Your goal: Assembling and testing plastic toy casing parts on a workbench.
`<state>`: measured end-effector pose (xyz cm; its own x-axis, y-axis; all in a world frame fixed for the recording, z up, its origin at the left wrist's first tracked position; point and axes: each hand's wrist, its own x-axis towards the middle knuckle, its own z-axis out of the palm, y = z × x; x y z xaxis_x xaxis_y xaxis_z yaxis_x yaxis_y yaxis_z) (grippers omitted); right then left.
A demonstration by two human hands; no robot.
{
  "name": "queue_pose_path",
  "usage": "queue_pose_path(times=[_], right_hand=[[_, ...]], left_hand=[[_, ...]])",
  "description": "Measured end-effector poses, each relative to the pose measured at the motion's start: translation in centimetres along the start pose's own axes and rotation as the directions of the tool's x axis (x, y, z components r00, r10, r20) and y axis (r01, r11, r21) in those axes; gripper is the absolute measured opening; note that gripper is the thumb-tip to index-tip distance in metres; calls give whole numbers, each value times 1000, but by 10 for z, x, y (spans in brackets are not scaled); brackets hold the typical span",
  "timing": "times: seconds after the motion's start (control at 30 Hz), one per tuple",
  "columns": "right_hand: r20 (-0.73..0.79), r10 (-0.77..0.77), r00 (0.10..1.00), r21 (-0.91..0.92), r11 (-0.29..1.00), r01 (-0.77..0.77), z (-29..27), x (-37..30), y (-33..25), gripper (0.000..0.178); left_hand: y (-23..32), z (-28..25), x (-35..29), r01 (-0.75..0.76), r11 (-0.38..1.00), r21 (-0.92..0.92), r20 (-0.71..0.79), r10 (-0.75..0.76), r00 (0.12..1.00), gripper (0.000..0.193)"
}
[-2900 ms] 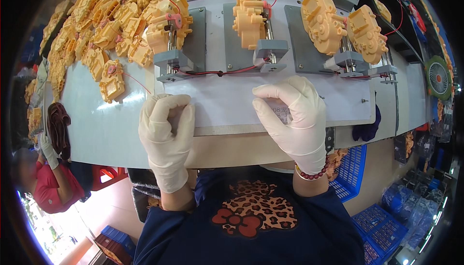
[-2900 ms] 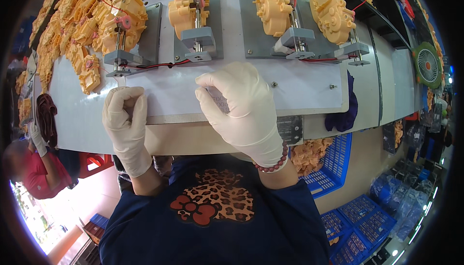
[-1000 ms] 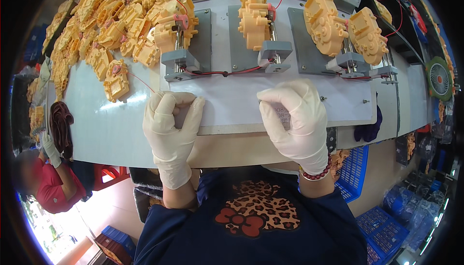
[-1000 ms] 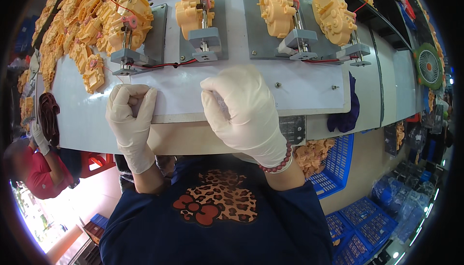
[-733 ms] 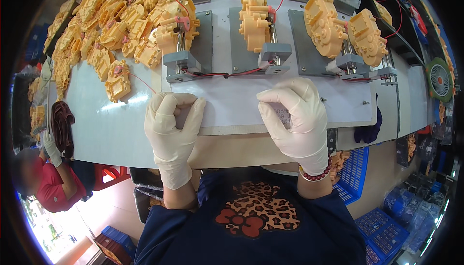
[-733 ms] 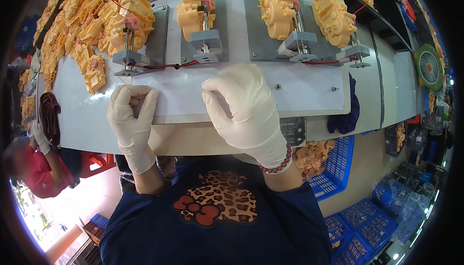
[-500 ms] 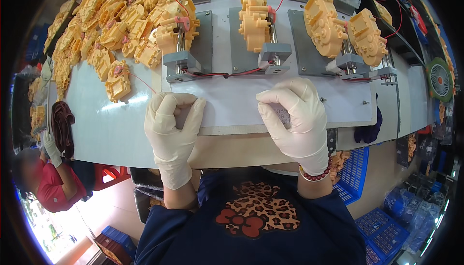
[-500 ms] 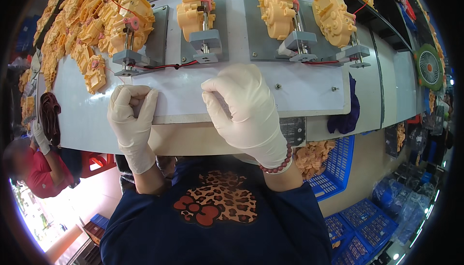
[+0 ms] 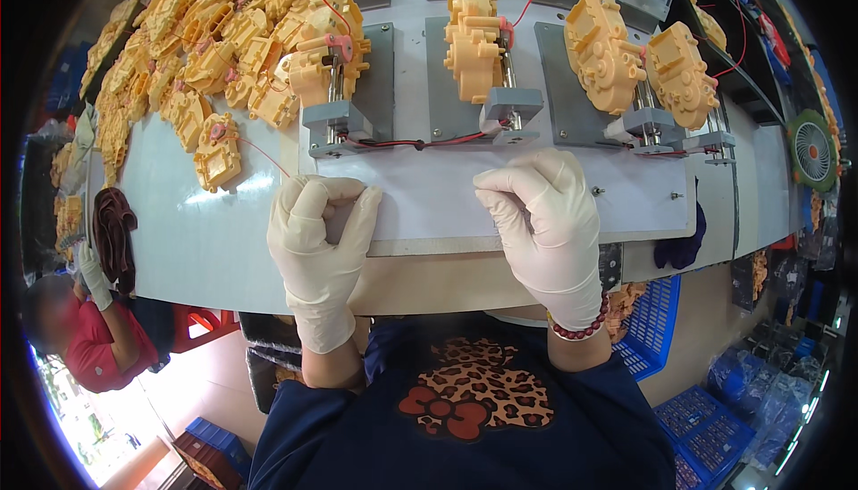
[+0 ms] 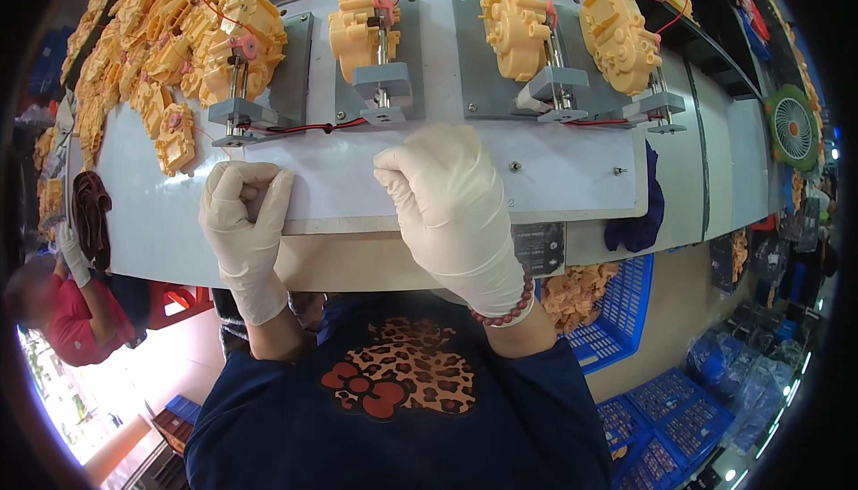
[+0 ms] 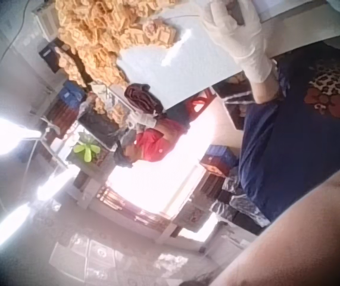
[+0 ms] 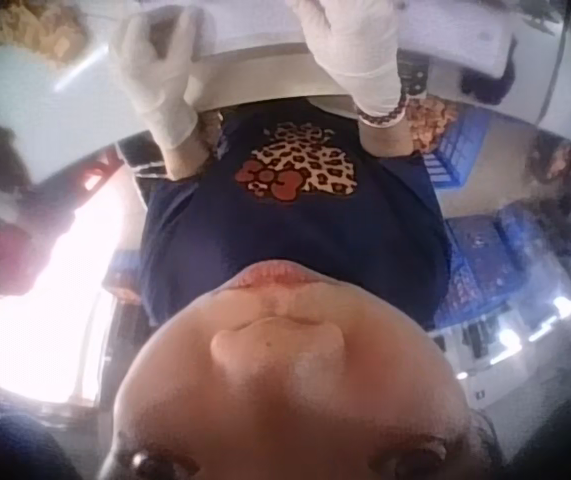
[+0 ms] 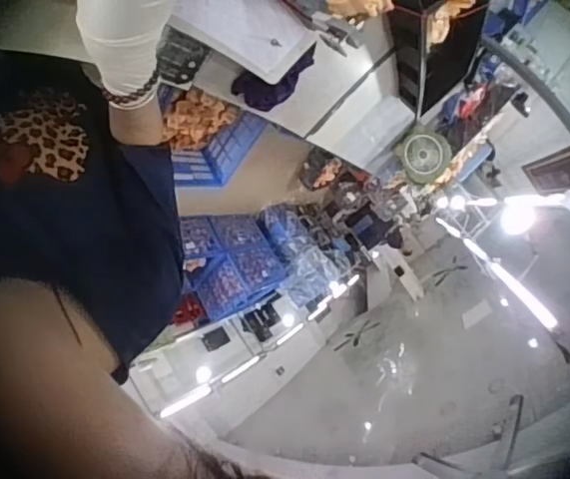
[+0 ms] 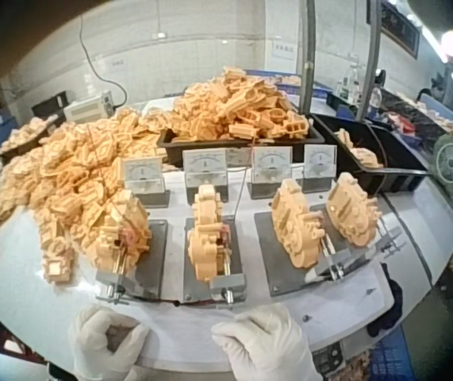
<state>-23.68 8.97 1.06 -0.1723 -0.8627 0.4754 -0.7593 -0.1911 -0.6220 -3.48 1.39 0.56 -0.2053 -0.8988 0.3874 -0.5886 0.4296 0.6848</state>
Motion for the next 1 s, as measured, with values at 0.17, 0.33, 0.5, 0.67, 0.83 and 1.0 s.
queue_pose_path(times=[0.17,0.33,0.5,0.67,0.83,1.0], right_hand=[[6,5,1000,35,999,-6,1,1,1,9],[-8,8,1000,35,999,-8,0,1,-2,10],[-27,-41,999,-15,999,40,1,1,0,10],[-20,-103,994,-51,993,102,-2,2,2,13],[-132,-102,986,-99,991,89,-36,-4,-2,17],[-70,105,992,-222,968,-118,-77,-19,37,18]], left_hand=[[-1,-1,1,-17,999,33,13,17,1000,16],[-1,-1,0,-6,1000,10,2,6,1000,16],[-1,-1,1,-4,1000,-3,9,4,1000,16],[-1,0,0,21,1000,-17,5,-21,1000,16],[-4,-2,0,12,1000,1,10,-12,1000,17],[-2,-2,0,-8,1000,7,14,8,1000,16]])
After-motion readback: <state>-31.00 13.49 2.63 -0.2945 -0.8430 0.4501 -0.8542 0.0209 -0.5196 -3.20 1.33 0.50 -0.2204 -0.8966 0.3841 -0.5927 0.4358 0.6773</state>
